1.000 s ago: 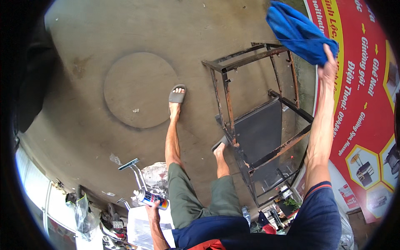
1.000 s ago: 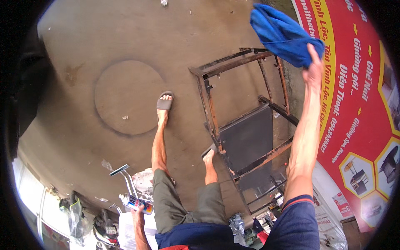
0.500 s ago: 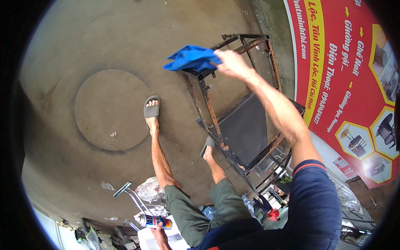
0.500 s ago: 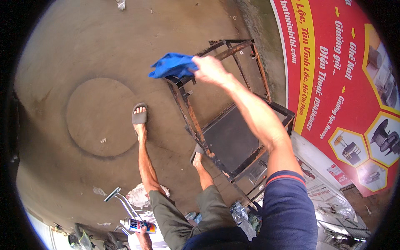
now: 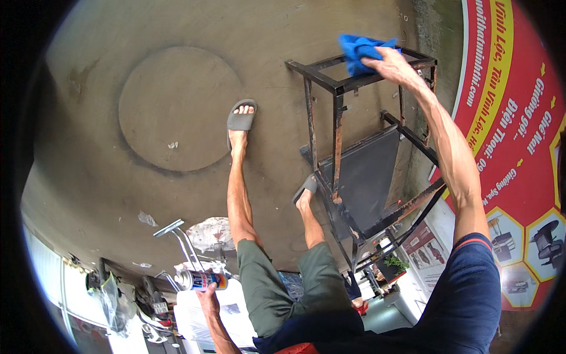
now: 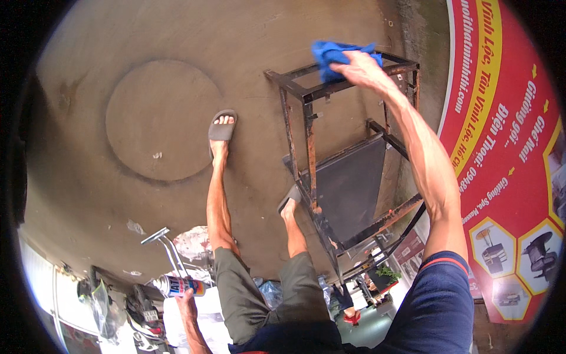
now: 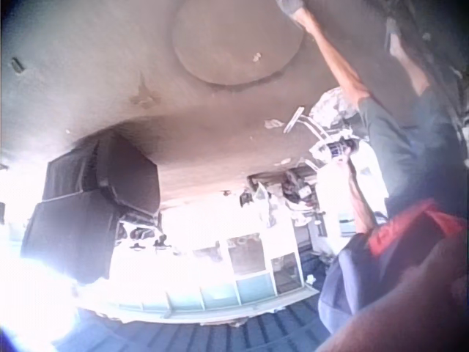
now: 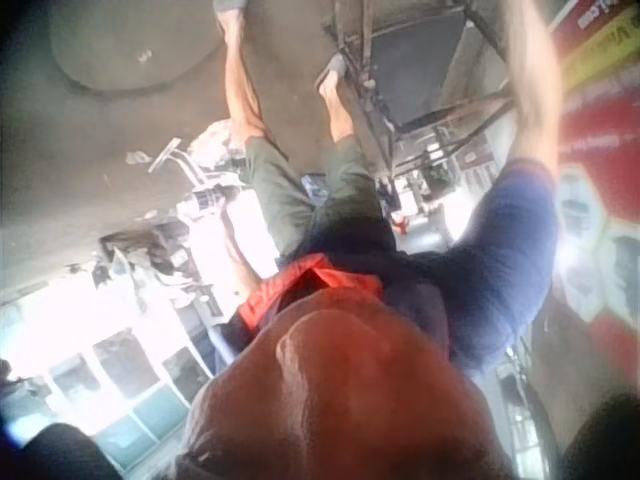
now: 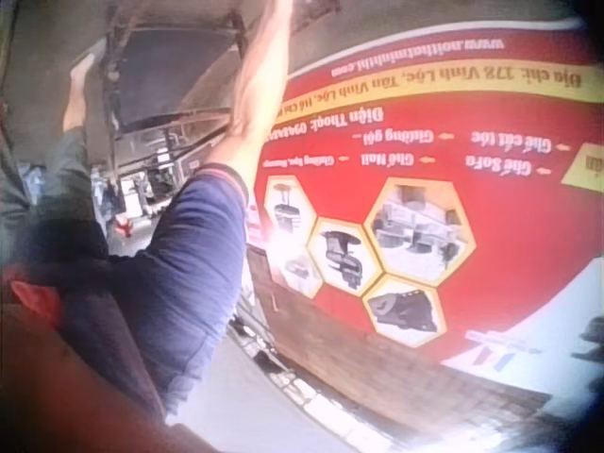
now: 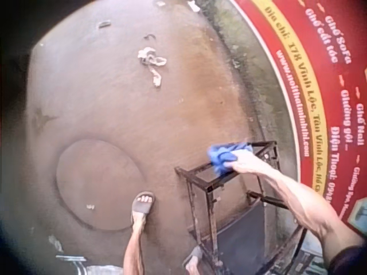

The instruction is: The person wipes a metal frame with a blue cloth, then uses a spray can to apply black paint to the frame. The person moves around the frame to cover different sides and sections.

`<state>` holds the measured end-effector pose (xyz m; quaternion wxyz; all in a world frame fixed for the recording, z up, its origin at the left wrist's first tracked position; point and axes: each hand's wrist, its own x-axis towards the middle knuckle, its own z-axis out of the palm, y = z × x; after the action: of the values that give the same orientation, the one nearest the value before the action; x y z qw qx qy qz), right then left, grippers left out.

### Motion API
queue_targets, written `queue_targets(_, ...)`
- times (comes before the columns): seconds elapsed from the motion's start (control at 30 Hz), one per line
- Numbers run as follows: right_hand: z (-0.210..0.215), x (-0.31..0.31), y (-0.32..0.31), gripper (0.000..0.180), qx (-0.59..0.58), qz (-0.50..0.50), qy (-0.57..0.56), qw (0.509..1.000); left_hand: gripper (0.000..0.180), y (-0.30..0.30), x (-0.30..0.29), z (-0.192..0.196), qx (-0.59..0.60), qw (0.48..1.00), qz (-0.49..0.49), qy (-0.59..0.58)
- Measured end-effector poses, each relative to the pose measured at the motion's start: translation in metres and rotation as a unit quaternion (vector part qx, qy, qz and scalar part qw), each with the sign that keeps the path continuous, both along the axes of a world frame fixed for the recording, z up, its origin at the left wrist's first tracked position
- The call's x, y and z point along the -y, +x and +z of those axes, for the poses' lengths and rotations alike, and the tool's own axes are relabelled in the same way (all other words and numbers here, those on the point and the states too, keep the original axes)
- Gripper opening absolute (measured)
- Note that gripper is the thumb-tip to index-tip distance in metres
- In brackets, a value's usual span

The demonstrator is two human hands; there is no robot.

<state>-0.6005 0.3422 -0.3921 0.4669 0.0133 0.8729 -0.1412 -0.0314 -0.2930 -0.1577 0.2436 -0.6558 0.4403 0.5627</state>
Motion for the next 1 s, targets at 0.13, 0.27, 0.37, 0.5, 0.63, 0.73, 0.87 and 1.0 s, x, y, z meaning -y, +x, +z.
queue_targets(0.13, 0.014, 0.114, 0.031, 0.042, 0.031, 0.059, -0.07, 0.995, 0.09, -0.01, -0.009, -0.008, -0.003, 1.0, 0.016, 0.026)
queue_targets(0.27, -0.023, 0.145, 0.035, 0.033, 0.098, 0.188, -0.048, 0.976, 0.089, -0.012, -0.011, -0.009, -0.002, 0.999, 0.028, 0.04)
queue_targets(0.37, -0.09, 0.146, 0.035, 0.032, 0.139, 0.271, -0.062, 0.95, 0.088, -0.008, -0.006, -0.008, 0.009, 0.999, 0.032, 0.041)
queue_targets(0.5, -0.194, 0.148, 0.036, 0.033, 0.165, 0.299, 0.0, 0.94, 0.085, -0.001, 0.002, -0.007, 0.02, 0.998, 0.059, 0.027)
queue_targets(0.63, -0.29, 0.161, 0.049, 0.052, 0.168, 0.271, 0.067, 0.945, 0.085, 0.005, 0.001, -0.014, 0.024, 0.995, 0.09, 0.022)
queue_targets(0.73, -0.328, 0.17, 0.065, 0.044, 0.172, 0.256, 0.114, 0.944, 0.087, 0.009, -0.006, -0.021, 0.019, 0.994, 0.098, 0.046)
queue_targets(0.87, -0.317, 0.134, 0.056, 0.028, 0.132, 0.293, -0.002, 0.947, 0.093, 0.012, -0.019, -0.018, 0.071, 0.992, 0.096, 0.037)
queue_targets(1.0, -0.255, 0.026, 0.007, 0.019, 0.061, 0.328, -0.042, 0.942, 0.092, 0.013, -0.025, -0.009, 0.077, 0.992, 0.085, 0.059)
